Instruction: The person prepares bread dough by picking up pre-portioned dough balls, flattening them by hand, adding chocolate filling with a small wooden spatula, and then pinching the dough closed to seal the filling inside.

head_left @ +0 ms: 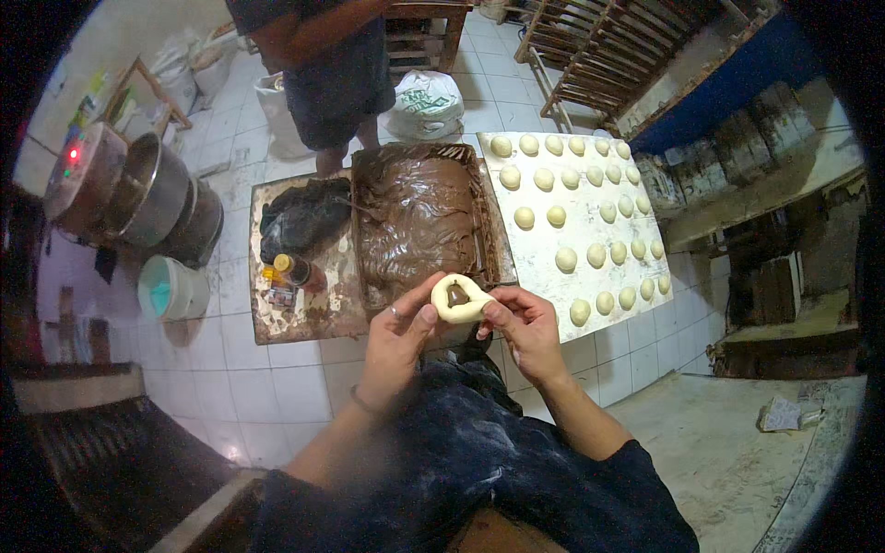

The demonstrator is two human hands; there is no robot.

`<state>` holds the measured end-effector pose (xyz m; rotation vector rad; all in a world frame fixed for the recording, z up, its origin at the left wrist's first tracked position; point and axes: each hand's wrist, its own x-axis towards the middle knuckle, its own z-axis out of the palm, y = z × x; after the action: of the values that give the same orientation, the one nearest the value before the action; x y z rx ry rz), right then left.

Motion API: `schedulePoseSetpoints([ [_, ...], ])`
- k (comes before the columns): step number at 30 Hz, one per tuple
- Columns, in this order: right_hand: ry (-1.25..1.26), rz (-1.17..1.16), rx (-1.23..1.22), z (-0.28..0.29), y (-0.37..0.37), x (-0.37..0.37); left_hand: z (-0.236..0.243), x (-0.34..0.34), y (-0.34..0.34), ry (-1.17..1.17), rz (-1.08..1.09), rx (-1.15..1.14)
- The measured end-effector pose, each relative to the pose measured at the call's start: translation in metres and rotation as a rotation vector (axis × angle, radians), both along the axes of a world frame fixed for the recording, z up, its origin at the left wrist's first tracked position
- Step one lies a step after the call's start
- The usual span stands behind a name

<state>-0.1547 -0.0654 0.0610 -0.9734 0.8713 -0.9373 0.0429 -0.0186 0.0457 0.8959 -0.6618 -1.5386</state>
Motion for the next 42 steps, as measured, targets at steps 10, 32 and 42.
schedulePoseSetpoints([
  [10,0.137,0.092,-0.084,0.014,0.011,-0.018,-0.005,0.001,-0.002,0.195,0.392,-0.012],
  [32,0.154,0.085,0.023,0.035,0.010,-0.014,0.025,0.011,0.006,-0.438,0.017,-0.344],
  [42,0.330,0.229,-0.401,0.039,0.011,-0.039,0.031,0.020,0.010,-0.595,-0.008,-0.386],
])
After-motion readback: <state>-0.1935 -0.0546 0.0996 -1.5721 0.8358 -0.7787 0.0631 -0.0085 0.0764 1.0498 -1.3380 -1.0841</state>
